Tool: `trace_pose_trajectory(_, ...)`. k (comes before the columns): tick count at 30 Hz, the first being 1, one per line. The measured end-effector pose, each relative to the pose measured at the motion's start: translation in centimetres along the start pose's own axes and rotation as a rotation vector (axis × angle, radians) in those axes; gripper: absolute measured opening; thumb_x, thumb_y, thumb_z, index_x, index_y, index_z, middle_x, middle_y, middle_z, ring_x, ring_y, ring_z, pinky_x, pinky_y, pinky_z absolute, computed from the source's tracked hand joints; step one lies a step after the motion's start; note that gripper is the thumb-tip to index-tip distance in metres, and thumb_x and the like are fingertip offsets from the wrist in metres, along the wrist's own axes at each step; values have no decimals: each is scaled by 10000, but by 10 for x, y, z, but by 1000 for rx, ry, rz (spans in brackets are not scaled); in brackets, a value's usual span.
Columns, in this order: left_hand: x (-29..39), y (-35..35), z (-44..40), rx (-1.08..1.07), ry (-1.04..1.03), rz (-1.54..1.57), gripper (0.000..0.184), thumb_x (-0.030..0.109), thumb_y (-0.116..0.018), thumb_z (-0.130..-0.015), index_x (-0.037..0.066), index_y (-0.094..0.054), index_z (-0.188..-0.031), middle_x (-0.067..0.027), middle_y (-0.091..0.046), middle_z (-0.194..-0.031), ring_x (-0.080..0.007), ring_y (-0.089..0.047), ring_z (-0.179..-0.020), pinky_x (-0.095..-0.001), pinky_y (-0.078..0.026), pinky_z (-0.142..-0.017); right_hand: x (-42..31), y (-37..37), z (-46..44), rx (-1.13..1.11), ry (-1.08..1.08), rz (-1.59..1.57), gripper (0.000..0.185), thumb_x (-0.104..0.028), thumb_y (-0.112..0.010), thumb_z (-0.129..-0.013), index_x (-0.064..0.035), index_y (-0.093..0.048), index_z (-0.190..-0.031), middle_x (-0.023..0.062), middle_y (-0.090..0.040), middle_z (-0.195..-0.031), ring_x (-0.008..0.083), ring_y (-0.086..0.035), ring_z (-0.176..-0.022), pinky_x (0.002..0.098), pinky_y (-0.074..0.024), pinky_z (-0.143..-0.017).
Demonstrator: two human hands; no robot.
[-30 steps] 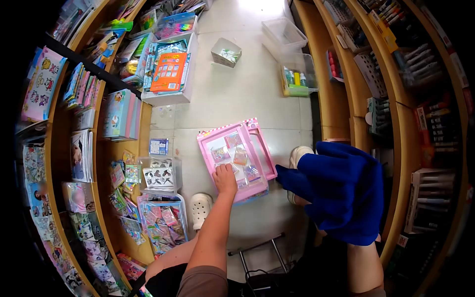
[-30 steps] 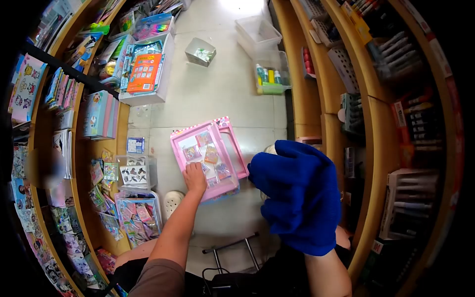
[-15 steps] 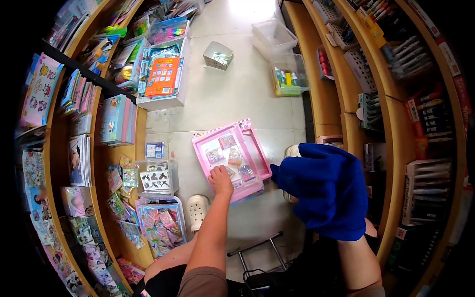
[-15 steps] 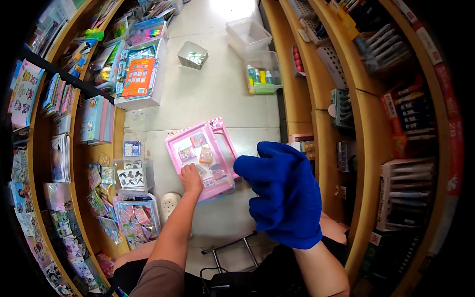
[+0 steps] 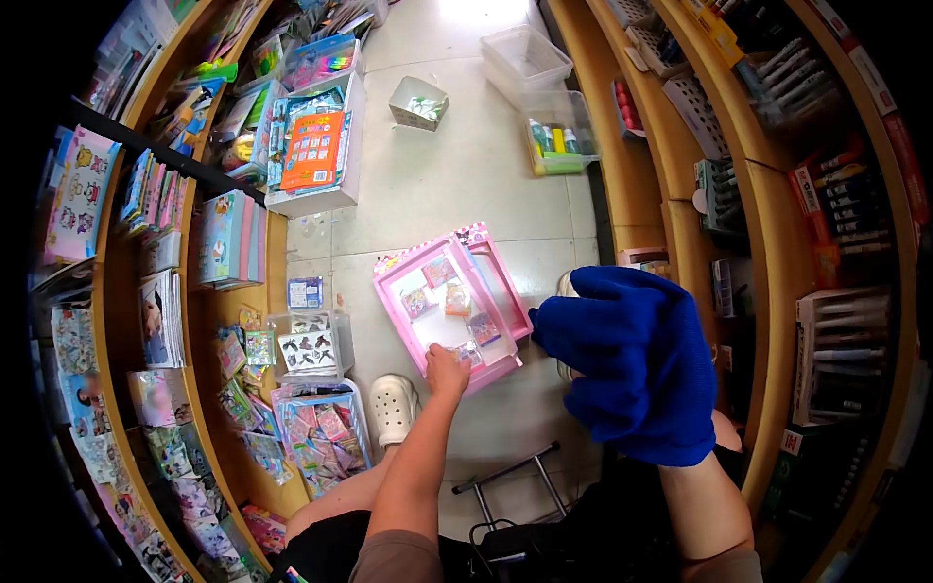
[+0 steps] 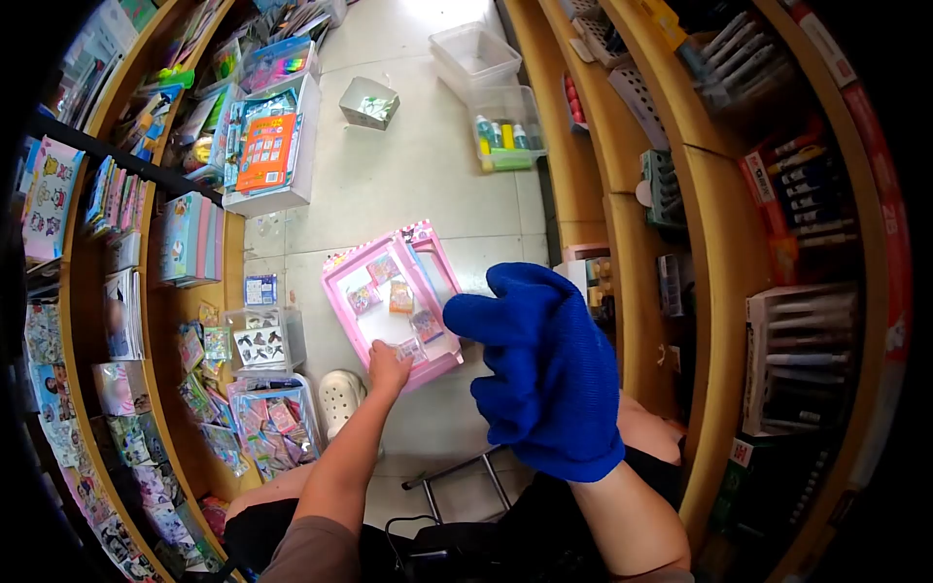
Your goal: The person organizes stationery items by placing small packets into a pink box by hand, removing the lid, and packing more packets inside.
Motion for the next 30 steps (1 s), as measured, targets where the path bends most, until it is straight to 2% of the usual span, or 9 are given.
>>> trace_pose_trajectory(6, 27, -8, 9, 16, 143, -127, 736, 330, -803, -574, 6, -366, -1070, -206, -477, -1107, -348, -504, -1038, -408, -454, -850, 3, 8, 2, 67, 39, 13, 404, -418, -325, -944, -103, -442, -1167, 157, -593, -1032, 85, -408, -505, 199, -325, -405)
trace_pose_trajectory(9, 30, -16, 2, 36, 185, -160, 722, 278, -793, -583, 13, -342, -1080, -201, -465, -1111, -332, -509, -1037, -401, -461, -841, -1, 4, 0, 164, 22, 72, 385, -390, -323, -948, -109, -434, -1186, 147, -595, -1023, 85, -406, -497, 204, -327, -401)
trace_pose_trajectory(12, 37, -14, 6, 99, 165, -158, 643, 187, -745, -619, 13, -326, -1075, -214, -459, -1088, -356, -516, -1006, -407, -463, -830, -3, 5, -2, 63, 2, 44, 371, -361, -331, -947, -116, -425, -1210, 140, -592, -1031, 85, -415, -507, 212, -334, -404)
trace_pose_trajectory(15, 25, -24, -4, 178, 70, -11, 528, 118, -668, -651, 8, -340, -1050, -233, -445, -1074, -395, -521, -955, -429, -457, -819, -4, 5, -1, 67, 40, 161, 364, -338, -344, -941, -122, -417, -1225, 138, -583, -1061, 86, -425, -518, 215, -346, -411)
trace_pose_trajectory(18, 26, -14, -2, 168, -44, 95, 393, 52, -606, -684, 10, -372, -997, -220, -456, -1047, -406, -518, -937, -447, -441, -811, -6, 2, 2, 116, 33, 181, 421, -329, -306, -943, -59, -384, -1255, 212, -545, -1113, 148, -491, -574, 236, -363, -429)
trace_pose_trajectory(21, 26, -14, -3, 152, -55, 153, 335, 49, -575, -696, 0, -388, -969, -238, -514, -985, -421, -522, -915, -448, -432, -814, -5, 3, 5, 112, -29, 188, 453, -373, -297, -943, -52, -385, -1250, 187, -554, -1069, 116, -419, -503, 230, -336, -422)
trace_pose_trajectory(24, 25, -16, -1, 22, 28, 202, 273, 53, -542, -714, 0, -401, -941, -246, -566, -913, -431, -531, -873, -456, -429, -791, -4, 6, 4, 108, -70, 92, 498, -428, -280, -941, -50, -389, -1245, 158, -556, -1036, 104, -399, -484, 233, -327, -418)
trace_pose_trajectory(27, 17, -22, -2, 80, 5, 274, 232, 44, -520, -725, 4, -409, -925, -219, -591, -877, -397, -561, -832, -430, -441, -764, -4, 11, 5, -23, -50, 14, 353, -316, -378, -933, -97, -422, -1207, 122, -576, -1077, 74, -425, -548, 207, -383, -451)
trace_pose_trajectory(30, 3, -21, -9, 117, -137, 597, 266, 36, -554, -715, 10, -402, -933, -191, -590, -873, -340, -580, -823, -403, -449, -737, -9, 7, 6, 19, -34, 156, 366, -339, -374, -938, -91, -428, -1202, 127, -578, -1071, 76, -422, -528, 204, -374, -436)
Point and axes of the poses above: each hand's wrist, its own z-axis away from the middle knuckle, its own y-axis out of the back of the hand, x = y × z, the point moved 3 cm from there along -z, towards the middle knuckle
